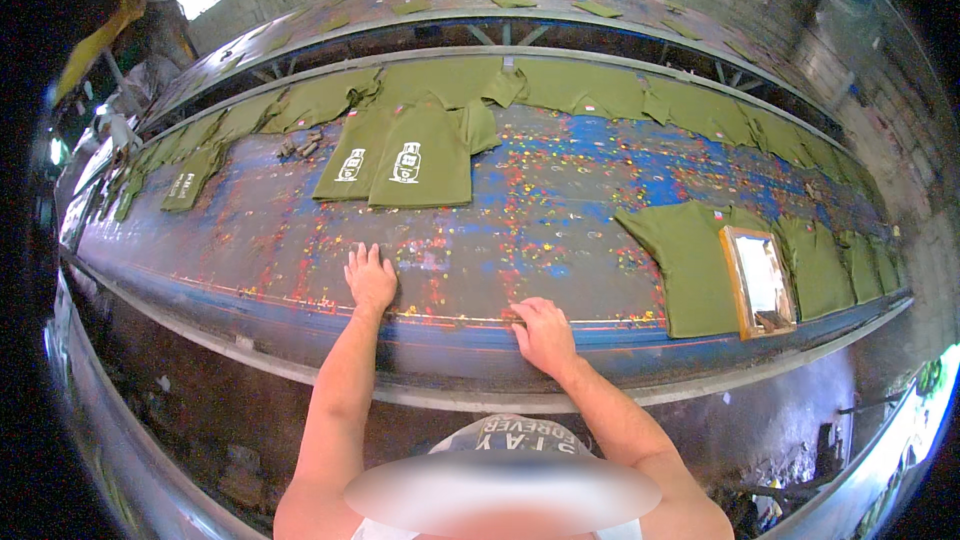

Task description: The person repeatedly screen prints a white logo onto olive green t-shirts. They pull ink across a screen, lift the screen to reveal the printed logo, fold the shirt, and place it aside. The process is repeated for multiple shirts.

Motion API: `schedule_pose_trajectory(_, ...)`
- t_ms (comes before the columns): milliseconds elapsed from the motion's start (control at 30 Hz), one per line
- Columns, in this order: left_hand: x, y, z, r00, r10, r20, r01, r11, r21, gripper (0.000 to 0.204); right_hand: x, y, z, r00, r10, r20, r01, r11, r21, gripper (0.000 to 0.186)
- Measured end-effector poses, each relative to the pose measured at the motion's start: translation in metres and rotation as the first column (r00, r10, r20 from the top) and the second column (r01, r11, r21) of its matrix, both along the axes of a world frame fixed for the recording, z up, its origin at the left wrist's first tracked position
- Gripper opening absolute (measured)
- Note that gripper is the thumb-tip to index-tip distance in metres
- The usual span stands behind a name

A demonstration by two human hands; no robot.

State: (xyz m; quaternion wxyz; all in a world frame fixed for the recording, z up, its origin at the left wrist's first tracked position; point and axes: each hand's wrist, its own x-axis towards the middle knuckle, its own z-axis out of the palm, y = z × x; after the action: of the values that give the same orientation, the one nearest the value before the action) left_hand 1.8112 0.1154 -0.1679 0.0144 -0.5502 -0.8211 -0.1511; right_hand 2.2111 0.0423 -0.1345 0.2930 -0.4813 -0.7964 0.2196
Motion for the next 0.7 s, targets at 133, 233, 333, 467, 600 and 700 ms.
schedule_pose_trajectory(133, 0.077, -0.026, 0.074, 0.843, -0.103, 0.528, 0.079, 0.995, 0.069, 0.035, 0.037, -0.028, 0.025, 0.982, 0.039, -0.186, -0.036, 0.999, 0.022, 0.035)
schedule_pose_trajectory(233, 0.183, -0.051, 0.142, 0.521, -0.592, 0.615, 0.197, 0.784, 0.588, 0.016, 0.084, -0.066, 0.044, 0.961, 0.092, -0.261, -0.073, 0.994, 0.082, 0.031)
schedule_pose_trajectory(333, 0.287, -0.107, 0.217, 0.234, -0.785, 0.574, 0.328, 0.62, 0.713, 0.008, 0.149, -0.106, 0.06, 0.965, 0.133, -0.226, -0.114, 0.989, 0.095, 0.029)
schedule_pose_trajectory(467, 0.4, -0.169, 0.304, -0.167, -0.928, 0.333, 0.415, 0.24, 0.877, 0.008, 0.246, -0.163, 0.065, 0.965, 0.011, -0.262, 0.011, 0.997, 0.082, 0.026)
schedule_pose_trajectory(600, 0.476, -0.223, 0.357, -0.57, -0.761, 0.311, 0.384, 0.088, 0.919, 0.007, 0.341, -0.216, 0.055, 0.925, -0.211, -0.315, 0.267, 0.952, 0.147, 0.021)
schedule_pose_trajectory(700, 0.53, -0.242, 0.38, -0.813, -0.569, 0.127, 0.18, -0.038, 0.983, 0.011, 0.403, -0.242, 0.058, 0.898, -0.307, -0.315, 0.337, 0.94, 0.046, 0.023)
